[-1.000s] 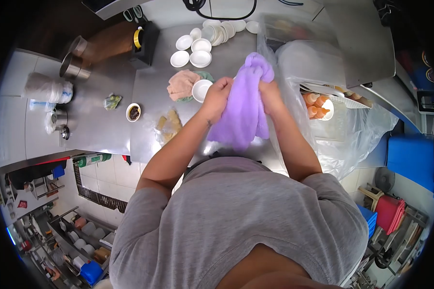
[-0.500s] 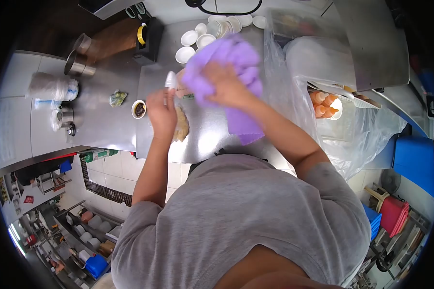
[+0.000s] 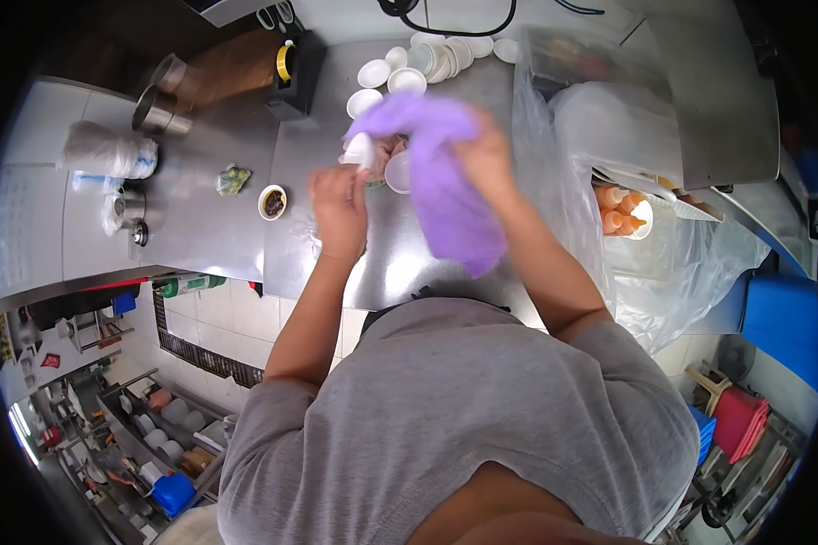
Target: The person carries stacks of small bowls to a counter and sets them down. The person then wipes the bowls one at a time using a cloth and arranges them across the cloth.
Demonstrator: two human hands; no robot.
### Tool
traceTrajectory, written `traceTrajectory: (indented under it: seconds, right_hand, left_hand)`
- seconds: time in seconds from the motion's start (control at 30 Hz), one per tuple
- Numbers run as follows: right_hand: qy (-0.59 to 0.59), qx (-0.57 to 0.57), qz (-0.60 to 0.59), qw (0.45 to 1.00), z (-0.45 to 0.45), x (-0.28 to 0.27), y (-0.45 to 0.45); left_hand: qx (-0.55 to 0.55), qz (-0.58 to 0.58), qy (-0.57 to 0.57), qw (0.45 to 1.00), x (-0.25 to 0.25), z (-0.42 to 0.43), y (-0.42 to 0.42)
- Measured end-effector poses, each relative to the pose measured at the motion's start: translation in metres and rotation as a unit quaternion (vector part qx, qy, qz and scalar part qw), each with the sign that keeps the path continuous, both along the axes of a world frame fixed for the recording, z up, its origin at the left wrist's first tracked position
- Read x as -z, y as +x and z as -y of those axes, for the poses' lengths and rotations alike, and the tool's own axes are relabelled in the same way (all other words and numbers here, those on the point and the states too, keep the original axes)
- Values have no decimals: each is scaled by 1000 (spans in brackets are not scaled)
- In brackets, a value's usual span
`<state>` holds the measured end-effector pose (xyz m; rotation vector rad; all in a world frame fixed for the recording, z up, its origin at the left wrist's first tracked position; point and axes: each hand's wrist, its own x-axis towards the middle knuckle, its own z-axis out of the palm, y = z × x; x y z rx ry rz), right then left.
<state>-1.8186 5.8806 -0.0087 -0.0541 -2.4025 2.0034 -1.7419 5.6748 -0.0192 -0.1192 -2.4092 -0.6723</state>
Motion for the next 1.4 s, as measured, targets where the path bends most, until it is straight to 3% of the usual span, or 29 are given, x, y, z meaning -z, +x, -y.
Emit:
traceTrajectory:
  seconds: [0.07,0.13,0.27,0.37,0.47,0.53,0.6,0.67,0.7,0.73,0.77,0.83,0.87,0.93,0.97,1.03,1.07,1.1,1.13,1.17,1.27,1.37,1.4]
  right_hand:
    - [-99,95,-58,989,-35,-23,-6]
    - [-264,113,-128,949,-58,-20,-27]
    - [-191,163,-136,958,-80,-38,-17]
    - [-103,179,-149,967,-80,-37,-14]
    - [4,160,-176,971,-76,-25,-22]
    - [86,126,-181,971,-78,-4,-29]
    - [46,107,-156,981,-80,6,-28]
    - [16,87,-110,990,-63,-22,-6]
    - [15,68,-147,987,-50,-14,-7]
    - [13,48,-181,982,-35,4,-6]
    - [12,45,-194,980,-30,13,-5]
    - [13,56,-196,979,-28,27,-2]
    - [15,71,-189,979,-33,28,-4]
    - [-163,45,15,985,-53,21,-10]
    - [-248,30,118,961,-63,16,-11]
    - [-295,-20,188,937,-74,11,-6]
    - [-318,-45,219,922,-77,6,-5]
    - [-309,-63,172,933,-70,5,0]
    - [-300,-80,129,942,-55,3,12]
    - [-290,-97,86,948,-45,2,21]
    - [-287,-50,56,955,-39,-2,32]
    - [-113,21,69,991,-37,-16,40]
    - [-107,50,46,992,-40,-11,38]
  left_hand:
    - [57,55,-79,994,18,-10,0]
    - [126,112,-174,970,23,-21,-2]
    - [145,48,12,988,28,-28,-43]
    - [61,59,-57,995,39,-15,-108]
    - [130,275,-308,901,28,-10,-142]
    - [116,270,-244,924,36,-12,-163]
    - [79,230,-163,956,37,-19,-170]
    - [78,267,56,959,26,-43,-159]
    - [74,280,165,943,19,-60,-147]
    - [196,267,257,908,16,-82,-129]
    - [229,250,266,902,-4,-107,-97]
    - [243,326,483,775,-28,-123,-74]
    - [245,350,435,792,-24,-121,-71]
    - [245,401,336,817,-10,-113,-63]
    - [258,395,368,801,-10,-110,-61]
    - [286,380,431,767,-9,-106,-59]
    - [257,268,378,848,-5,-107,-65]
    - [222,152,316,910,3,-108,-71]
    - [180,38,249,951,10,-111,-70]
    - [144,7,230,962,9,-115,-66]
    - [123,51,418,898,7,-128,-63]
    - [152,227,573,772,16,-132,-49]
    - [149,270,552,775,17,-131,-42]
